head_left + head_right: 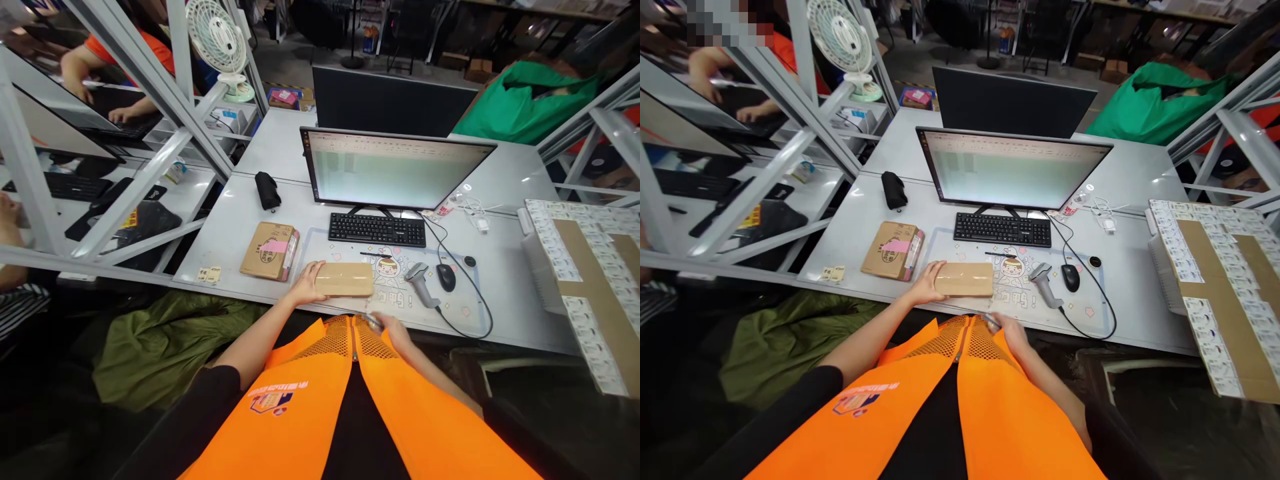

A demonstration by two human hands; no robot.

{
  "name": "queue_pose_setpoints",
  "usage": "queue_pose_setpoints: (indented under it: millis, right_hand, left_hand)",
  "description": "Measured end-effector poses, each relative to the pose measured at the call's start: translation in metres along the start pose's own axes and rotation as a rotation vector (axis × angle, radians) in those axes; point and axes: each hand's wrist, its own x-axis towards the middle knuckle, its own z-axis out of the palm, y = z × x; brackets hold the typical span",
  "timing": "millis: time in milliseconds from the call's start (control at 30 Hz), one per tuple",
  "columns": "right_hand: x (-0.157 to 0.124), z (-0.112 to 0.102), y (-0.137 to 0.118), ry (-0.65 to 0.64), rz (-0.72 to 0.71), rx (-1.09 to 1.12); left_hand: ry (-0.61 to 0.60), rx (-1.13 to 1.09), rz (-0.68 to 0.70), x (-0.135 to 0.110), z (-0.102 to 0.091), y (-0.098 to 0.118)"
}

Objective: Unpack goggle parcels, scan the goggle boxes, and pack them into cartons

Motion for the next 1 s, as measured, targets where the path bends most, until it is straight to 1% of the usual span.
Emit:
queue_pose_setpoints:
  millis: [33,100,167,233,300,367,400,500,567,600,700,833,900,1000]
  right_hand:
    - [-0.006,0.002,0.003,0.009,0.008,0.016]
    - [-0.011,-0.004,0.011,0.092,0.053,0.047]
    - [-0.007,-0.021,0.019,0.192,0.105,0.047]
    - [0.007,-0.046,0.024,0.251,0.117,0.004]
    - [0.027,-0.07,0.024,0.261,0.098,-0.051]
    - [0.051,-0.085,0.016,0.212,0.049,-0.085]
    - [0.063,-0.088,0.01,0.172,0.017,-0.091]
    - [0.096,-0.086,-0.012,0.029,-0.073,-0.086]
    - [0.11,-0.08,-0.024,-0.052,-0.106,-0.085]
    - [0.114,-0.077,-0.028,-0.088,-0.119,-0.085]
    - [0.116,-0.072,-0.031,-0.141,-0.15,-0.098]
    - [0.107,-0.072,-0.026,-0.103,-0.134,-0.116]
    - [0.102,-0.073,-0.025,-0.089,-0.108,-0.124]
    - [0.095,-0.073,-0.027,-0.108,-0.107,-0.12]
  left_hand:
    - [0.055,-0.032,-0.027,0.0,0.006,0.003]
    - [0.16,-0.056,-0.084,-0.003,0.022,0.01]
    - [0.239,-0.028,-0.132,-0.01,0.038,0.017]
    - [0.268,-0.002,-0.168,-0.019,0.047,0.021]
    - [0.226,0.002,-0.187,-0.024,0.045,0.021]
    - [0.115,0.004,-0.176,-0.024,0.032,0.017]
    - [0.054,0.01,-0.162,-0.022,0.023,0.014]
    - [-0.102,0.038,-0.1,-0.015,-0.003,0.005]
    - [-0.158,0.051,-0.073,-0.013,-0.014,0.002]
    - [-0.168,0.055,-0.068,-0.013,-0.016,0.001]
    - [-0.144,0.047,-0.051,-0.017,-0.013,0.001]
    - [-0.107,0.014,-0.015,-0.021,-0.005,-0.003]
    - [-0.11,0.011,-0.011,-0.021,-0.004,-0.004]
    - [-0.114,0.009,-0.013,-0.02,-0.006,-0.005]
